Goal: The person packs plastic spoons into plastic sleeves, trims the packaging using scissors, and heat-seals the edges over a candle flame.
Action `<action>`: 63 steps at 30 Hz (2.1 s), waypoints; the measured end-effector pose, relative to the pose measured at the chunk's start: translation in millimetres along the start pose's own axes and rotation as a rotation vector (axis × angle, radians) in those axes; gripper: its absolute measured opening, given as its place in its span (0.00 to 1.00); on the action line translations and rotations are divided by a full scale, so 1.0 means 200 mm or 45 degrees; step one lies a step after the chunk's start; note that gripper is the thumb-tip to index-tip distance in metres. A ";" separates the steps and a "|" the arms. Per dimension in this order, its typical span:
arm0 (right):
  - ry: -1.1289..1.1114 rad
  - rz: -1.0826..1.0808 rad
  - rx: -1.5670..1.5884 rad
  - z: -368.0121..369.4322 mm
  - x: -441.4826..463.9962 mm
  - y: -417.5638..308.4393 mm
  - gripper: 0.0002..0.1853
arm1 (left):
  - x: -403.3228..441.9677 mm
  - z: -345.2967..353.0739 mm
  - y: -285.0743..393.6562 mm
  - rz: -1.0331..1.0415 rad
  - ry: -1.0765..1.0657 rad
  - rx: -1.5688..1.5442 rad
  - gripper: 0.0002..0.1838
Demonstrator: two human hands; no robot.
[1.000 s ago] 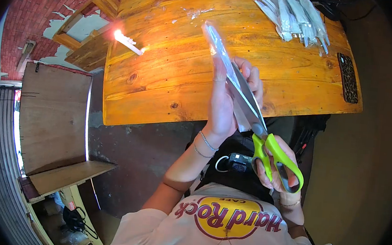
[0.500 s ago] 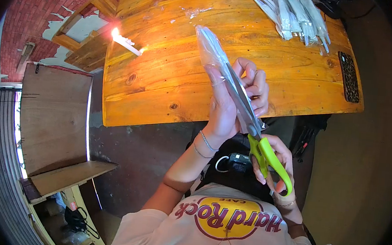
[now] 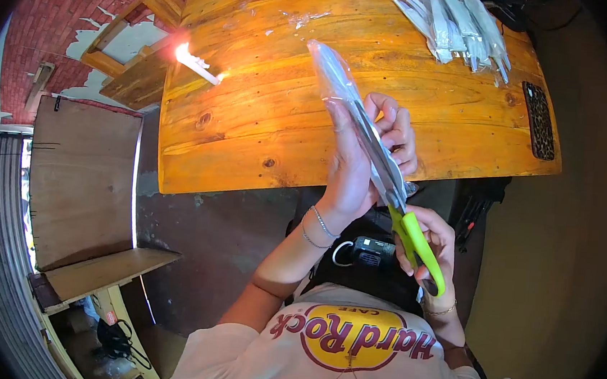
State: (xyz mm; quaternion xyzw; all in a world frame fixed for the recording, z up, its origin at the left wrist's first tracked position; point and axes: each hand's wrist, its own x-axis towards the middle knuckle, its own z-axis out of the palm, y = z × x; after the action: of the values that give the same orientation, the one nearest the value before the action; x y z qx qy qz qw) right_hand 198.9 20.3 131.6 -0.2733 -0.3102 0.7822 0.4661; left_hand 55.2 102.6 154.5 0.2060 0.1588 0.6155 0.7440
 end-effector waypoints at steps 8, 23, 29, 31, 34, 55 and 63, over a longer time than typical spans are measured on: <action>-0.096 0.041 0.147 -0.10 -0.03 -0.03 0.46 | 0.02 -0.04 0.04 0.133 0.204 0.263 0.31; -0.156 0.035 0.174 -0.07 -0.01 -0.03 0.43 | 0.00 0.01 0.04 0.065 0.177 0.092 0.31; -0.120 0.043 0.157 -0.06 -0.01 -0.04 0.44 | 0.00 0.01 0.04 0.050 0.177 0.080 0.31; -0.116 0.040 0.151 -0.06 -0.01 -0.03 0.44 | 0.00 0.01 0.04 0.052 0.168 0.081 0.31; -0.125 0.062 0.151 -0.07 -0.01 -0.03 0.44 | 0.00 0.00 0.04 0.061 0.151 0.085 0.30; 0.523 -0.627 -1.976 -0.44 0.32 -0.32 0.18 | -0.03 -0.17 0.07 0.115 0.189 0.191 0.05; 0.560 -0.606 -2.056 -0.38 0.37 -0.32 0.20 | -0.03 -0.16 0.09 0.018 0.138 0.227 0.12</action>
State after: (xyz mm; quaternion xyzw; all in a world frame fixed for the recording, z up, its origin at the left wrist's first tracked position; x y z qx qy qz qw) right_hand 257.4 127.6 118.7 -0.5932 -0.7219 0.1341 0.3302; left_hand 23.6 102.6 136.5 0.2389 0.2516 0.6146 0.7085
